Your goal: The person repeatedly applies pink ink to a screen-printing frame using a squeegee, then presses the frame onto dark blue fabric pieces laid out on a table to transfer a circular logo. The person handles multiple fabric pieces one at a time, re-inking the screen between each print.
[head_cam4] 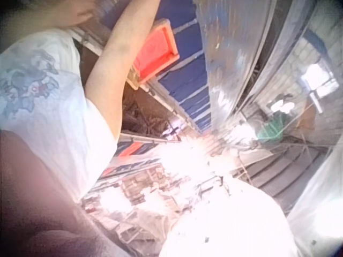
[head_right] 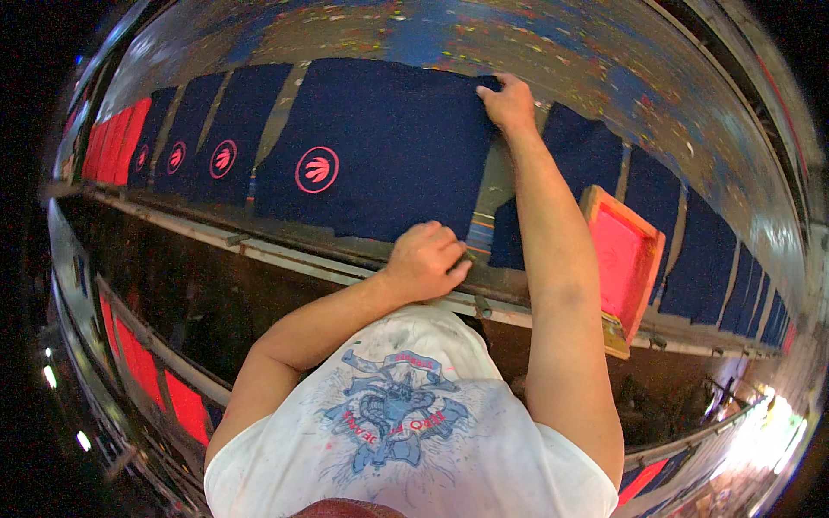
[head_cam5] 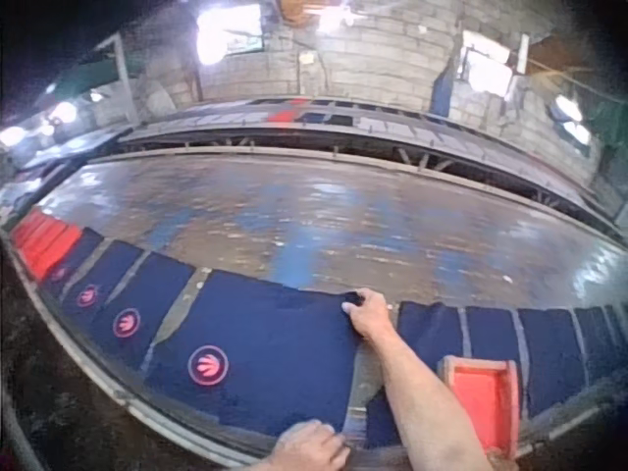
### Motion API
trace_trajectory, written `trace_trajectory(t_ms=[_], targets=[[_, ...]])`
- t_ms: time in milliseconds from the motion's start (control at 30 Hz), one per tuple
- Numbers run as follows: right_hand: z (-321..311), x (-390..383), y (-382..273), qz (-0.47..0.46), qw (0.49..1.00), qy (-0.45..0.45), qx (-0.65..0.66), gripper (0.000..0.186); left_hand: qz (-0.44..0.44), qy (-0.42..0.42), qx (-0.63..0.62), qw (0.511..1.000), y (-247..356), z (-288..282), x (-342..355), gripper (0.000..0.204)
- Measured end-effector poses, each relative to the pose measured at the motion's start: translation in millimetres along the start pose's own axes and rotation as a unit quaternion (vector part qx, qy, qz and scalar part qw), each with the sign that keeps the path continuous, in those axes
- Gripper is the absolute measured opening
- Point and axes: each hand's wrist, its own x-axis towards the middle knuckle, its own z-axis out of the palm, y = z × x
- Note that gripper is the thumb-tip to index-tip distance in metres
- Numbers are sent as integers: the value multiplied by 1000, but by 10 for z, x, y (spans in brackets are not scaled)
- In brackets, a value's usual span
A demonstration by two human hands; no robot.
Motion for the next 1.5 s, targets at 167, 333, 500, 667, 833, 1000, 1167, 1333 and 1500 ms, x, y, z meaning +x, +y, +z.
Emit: trace_trajectory(t_ms=[167, 333, 500, 667, 833, 1000, 1167, 1333, 1500], targets=[[-962, -296, -98, -105, 992, 62, 9, 59, 3, 12, 77, 997, -449, -237, 293, 46], [-2341, -1202, 183, -129, 979, 151, 35, 51, -38, -136, 179, 974, -755, -261, 443, 81], [-3243, -2568, 941, 16, 959, 283, 5, 45, -48, -180, 230, 955, -751, -172, 403, 86], [-3481, -3823, 1987, 183, 917, 354, 33, 43, 38, -253, 199, 946, -562, -130, 258, 81], [-3216, -4530, 2580, 299, 901, 311, 54, 43, 57, -278, 208, 936, -409, -218, 314, 79], [-2897, -4645, 2586, 334, 876, 287, 195, 45, 81, -188, 12, 979, 45, -8, 429, 69], [-2701, -4539, 2371, 293, 860, 230, 349, 58, -135, -138, -358, 914, 854, 695, 602, 51], [-2567, -4513, 2424, 256, 813, 273, 446, 53, -324, -283, -380, 819, 1099, 1062, 869, 64], [-2504, -4567, 2584, 208, 829, 277, 439, 44, -410, -258, -476, 734, 1164, 1150, 864, 75]])
